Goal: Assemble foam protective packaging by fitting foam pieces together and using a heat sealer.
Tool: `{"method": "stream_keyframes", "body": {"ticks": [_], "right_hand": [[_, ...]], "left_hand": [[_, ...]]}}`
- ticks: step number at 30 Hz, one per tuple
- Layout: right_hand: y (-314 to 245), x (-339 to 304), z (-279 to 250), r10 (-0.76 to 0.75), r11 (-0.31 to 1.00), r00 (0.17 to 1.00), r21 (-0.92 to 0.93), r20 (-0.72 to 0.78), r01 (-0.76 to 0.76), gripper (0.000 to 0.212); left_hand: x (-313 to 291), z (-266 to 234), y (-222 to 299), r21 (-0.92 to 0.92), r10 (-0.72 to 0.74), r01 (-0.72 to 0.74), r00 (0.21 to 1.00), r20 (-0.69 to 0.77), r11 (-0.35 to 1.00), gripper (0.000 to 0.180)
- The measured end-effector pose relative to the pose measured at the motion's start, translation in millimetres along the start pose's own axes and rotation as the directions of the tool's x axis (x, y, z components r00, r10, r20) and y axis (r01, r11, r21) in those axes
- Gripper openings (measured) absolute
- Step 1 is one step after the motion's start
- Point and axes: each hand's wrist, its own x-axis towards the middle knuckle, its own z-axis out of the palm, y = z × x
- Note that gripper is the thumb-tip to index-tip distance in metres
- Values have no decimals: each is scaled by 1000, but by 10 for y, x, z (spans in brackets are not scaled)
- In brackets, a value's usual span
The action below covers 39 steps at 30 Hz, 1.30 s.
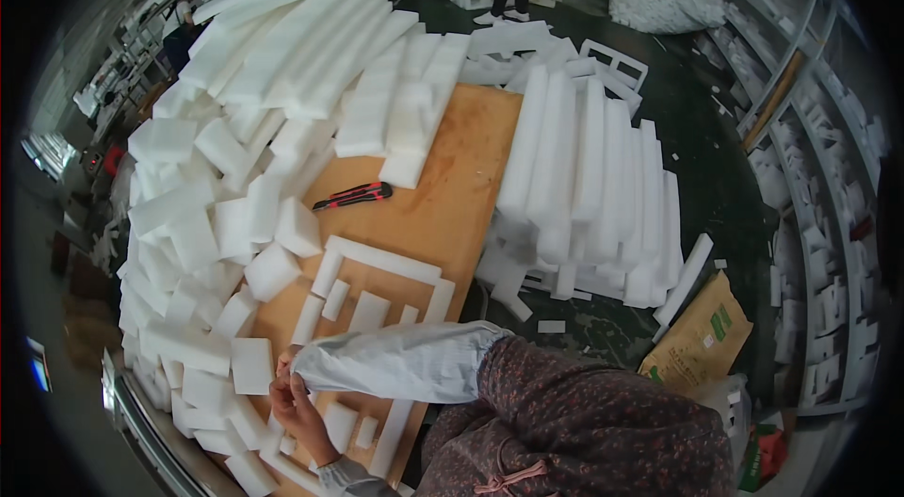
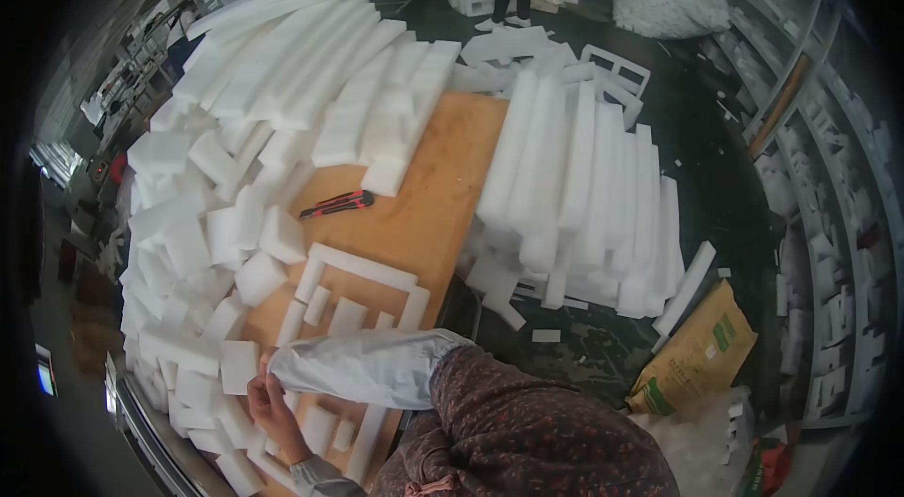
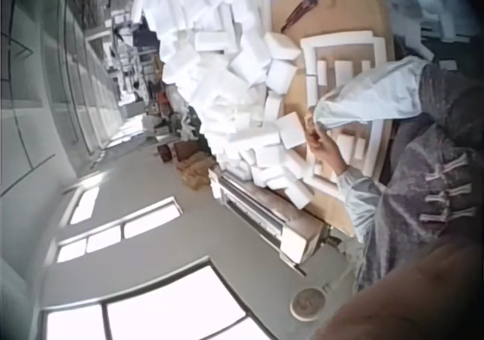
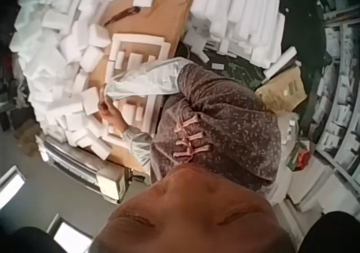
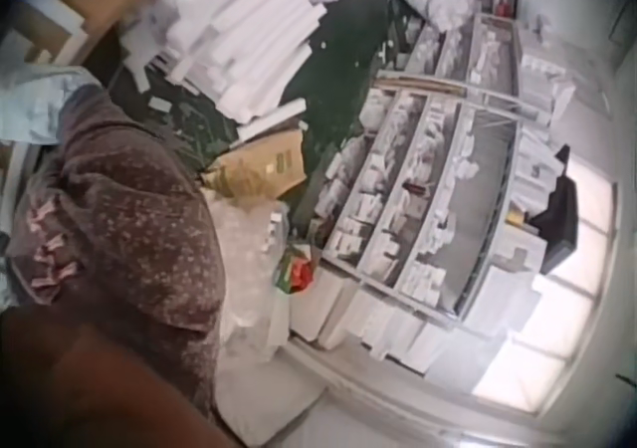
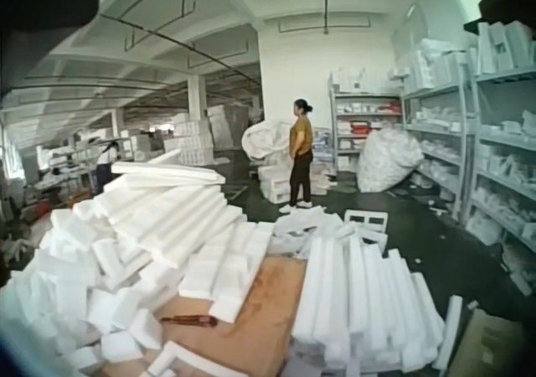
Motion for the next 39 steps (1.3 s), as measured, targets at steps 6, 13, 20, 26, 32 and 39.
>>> {"method": "stream_keyframes", "body": {"ticks": [6,13,20,26,32,39], "right_hand": [[369,-910,656,-164,962,978,240,127,130,21],[383,-1525,531,-521,852,852,-35,45,522,26],[373,-1434,11,-722,676,614,-513,-319,528,22],[525,-1406,-349,-762,626,557,-599,-332,500,21],[437,-1445,-116,-755,616,624,-541,-199,573,19],[625,-1283,2,-769,498,625,-489,132,716,18]], "left_hand": [[270,-269,-38,-350,-229,125,934,-275,929,21],[312,-42,-29,-356,-339,196,850,-404,914,27],[256,336,-473,-213,-410,364,880,-241,907,25],[217,733,-399,528,209,-132,974,-90,839,17],[134,447,-321,-307,-248,174,942,-224,936,14],[-133,220,-350,-867,-484,218,874,-30,447,14]]}}
